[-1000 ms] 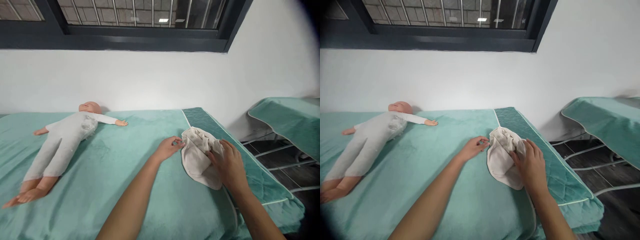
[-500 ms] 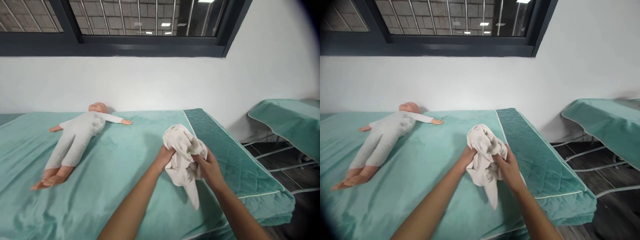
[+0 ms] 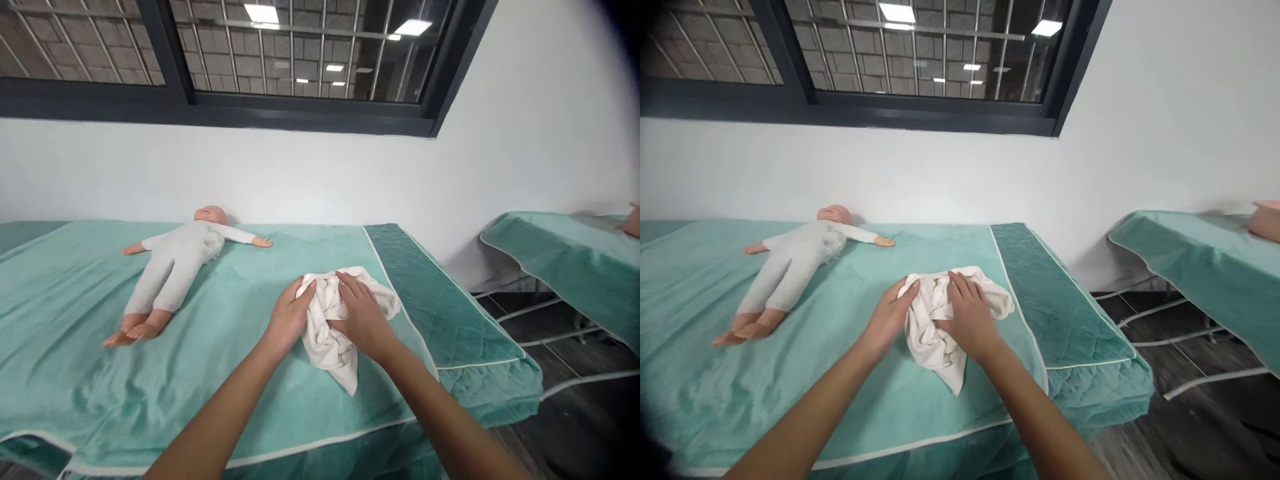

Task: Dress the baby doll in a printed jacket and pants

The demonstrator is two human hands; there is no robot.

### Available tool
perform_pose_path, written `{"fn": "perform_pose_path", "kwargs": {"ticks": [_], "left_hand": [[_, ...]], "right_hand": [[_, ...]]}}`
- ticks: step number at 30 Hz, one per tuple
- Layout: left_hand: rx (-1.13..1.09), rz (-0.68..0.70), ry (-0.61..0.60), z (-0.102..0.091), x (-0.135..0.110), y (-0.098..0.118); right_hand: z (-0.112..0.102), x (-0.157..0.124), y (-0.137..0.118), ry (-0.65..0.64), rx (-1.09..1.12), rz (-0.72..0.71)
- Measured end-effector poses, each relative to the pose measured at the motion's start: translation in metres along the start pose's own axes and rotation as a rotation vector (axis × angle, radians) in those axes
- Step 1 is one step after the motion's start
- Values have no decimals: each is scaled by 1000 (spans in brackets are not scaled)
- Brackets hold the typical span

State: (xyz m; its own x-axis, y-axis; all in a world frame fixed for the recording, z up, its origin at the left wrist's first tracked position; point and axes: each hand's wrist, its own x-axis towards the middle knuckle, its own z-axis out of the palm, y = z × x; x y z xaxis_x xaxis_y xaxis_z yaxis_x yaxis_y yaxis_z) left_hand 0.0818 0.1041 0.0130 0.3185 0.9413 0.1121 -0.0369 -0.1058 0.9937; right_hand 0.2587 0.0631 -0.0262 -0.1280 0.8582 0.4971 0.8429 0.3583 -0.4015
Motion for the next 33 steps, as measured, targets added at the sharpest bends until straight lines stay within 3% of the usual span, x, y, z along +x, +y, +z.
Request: {"fn": "perform_pose_path", "kwargs": {"ticks": [3,5,8,11,12,13,15,18,20,22,24,28,30,33], "left_hand": [[-18,45,132,-3,-5,21],[-76,86,237,-13,-4,38],[-103,140,316,-36,0,62],[25,99,301,-57,0,80],[103,90,289,-62,-2,84],[189,91,267,-65,-3,87],[344,119,190,-68,-7,92],[446,163,25,-65,-9,98],[432,184,-82,-60,-9,104],[392,190,-189,-52,-9,111],[383,217,-298,-43,-11,121],[526,442,-416,-26,-17,146],[662,596,-376,-25,-21,159],[964,746,-141,-37,-24,171]], "right_hand": [[-4,-3,-1,20,114,50],[-18,-9,6,115,302,192],[-56,-22,22,404,487,508],[-101,-35,41,724,414,643],[-114,-40,50,776,320,665],[-125,-44,60,755,192,693],[-136,-52,83,587,-30,706],[-128,-59,109,245,-360,482],[-115,-54,105,82,-455,378],[-105,-41,78,-48,-354,230],[-101,-18,34,-119,-139,45],[-107,37,-48,-214,162,-211],[-114,58,-66,-299,111,-224],[-127,74,-66,-164,-36,-181]]}}
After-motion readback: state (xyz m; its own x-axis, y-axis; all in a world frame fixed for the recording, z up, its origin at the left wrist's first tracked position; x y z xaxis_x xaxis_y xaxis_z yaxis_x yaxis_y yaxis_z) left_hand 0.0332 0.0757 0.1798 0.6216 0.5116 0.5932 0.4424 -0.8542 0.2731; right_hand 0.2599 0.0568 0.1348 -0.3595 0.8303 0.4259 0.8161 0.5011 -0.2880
